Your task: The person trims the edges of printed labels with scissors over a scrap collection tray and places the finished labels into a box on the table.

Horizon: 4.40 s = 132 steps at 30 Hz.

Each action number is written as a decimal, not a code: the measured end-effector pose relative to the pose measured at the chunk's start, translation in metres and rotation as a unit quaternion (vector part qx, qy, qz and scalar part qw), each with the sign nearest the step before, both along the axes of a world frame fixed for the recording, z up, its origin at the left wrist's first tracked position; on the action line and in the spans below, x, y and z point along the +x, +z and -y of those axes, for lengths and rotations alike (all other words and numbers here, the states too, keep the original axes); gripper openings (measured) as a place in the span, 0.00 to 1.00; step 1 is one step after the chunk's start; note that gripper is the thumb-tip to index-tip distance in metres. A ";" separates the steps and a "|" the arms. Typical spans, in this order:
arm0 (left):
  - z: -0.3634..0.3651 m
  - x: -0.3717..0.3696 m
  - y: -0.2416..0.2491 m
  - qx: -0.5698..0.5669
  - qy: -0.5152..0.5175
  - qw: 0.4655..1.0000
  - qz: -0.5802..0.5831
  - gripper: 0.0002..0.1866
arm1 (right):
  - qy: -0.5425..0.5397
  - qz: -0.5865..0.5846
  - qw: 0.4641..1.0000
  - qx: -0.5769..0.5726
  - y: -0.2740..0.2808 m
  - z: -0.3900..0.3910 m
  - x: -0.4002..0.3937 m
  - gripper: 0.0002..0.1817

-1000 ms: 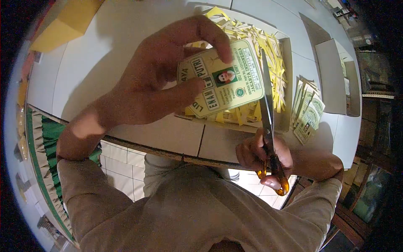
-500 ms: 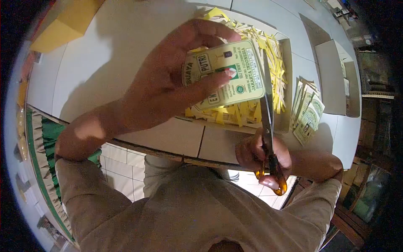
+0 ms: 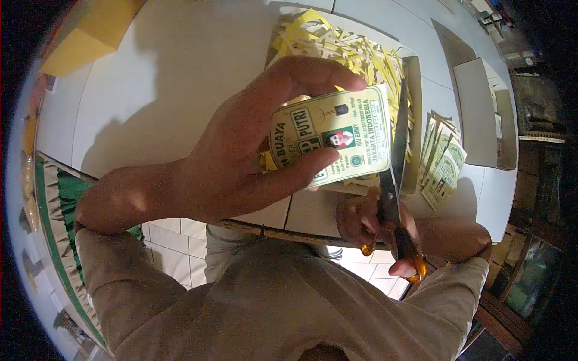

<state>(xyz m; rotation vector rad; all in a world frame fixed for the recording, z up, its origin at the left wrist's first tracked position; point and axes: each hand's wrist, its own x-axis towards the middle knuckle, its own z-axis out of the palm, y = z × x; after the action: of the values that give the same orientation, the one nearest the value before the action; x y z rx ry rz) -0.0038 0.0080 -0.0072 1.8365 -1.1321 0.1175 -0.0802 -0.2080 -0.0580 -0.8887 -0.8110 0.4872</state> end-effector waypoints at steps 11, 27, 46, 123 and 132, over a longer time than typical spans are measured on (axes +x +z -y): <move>0.004 -0.005 -0.004 -0.084 -0.043 0.975 -0.199 0.26 | -0.004 -0.064 0.998 -0.014 0.005 0.000 -0.006 0.18; 0.002 0.000 -0.002 -0.060 -0.042 0.985 -0.157 0.25 | 0.009 -0.069 0.997 -0.033 0.006 0.005 -0.008 0.21; 0.000 0.003 -0.004 -0.052 -0.039 0.992 -0.107 0.25 | 0.022 -0.051 0.998 -0.039 0.009 0.002 -0.003 0.21; 0.007 -0.015 -0.009 -0.035 -0.092 0.980 -0.173 0.27 | -0.047 -0.014 0.998 -0.033 -0.010 0.003 -0.015 0.32; 0.008 -0.015 -0.006 -0.022 -0.078 0.986 -0.148 0.26 | -0.069 -0.005 0.997 -0.024 -0.018 0.003 -0.018 0.29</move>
<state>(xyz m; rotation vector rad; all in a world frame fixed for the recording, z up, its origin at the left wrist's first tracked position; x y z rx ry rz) -0.0187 0.0002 -0.0128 1.6550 -1.0472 -0.2130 -0.0980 -0.2108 -0.0760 -0.9784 -0.7258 0.3897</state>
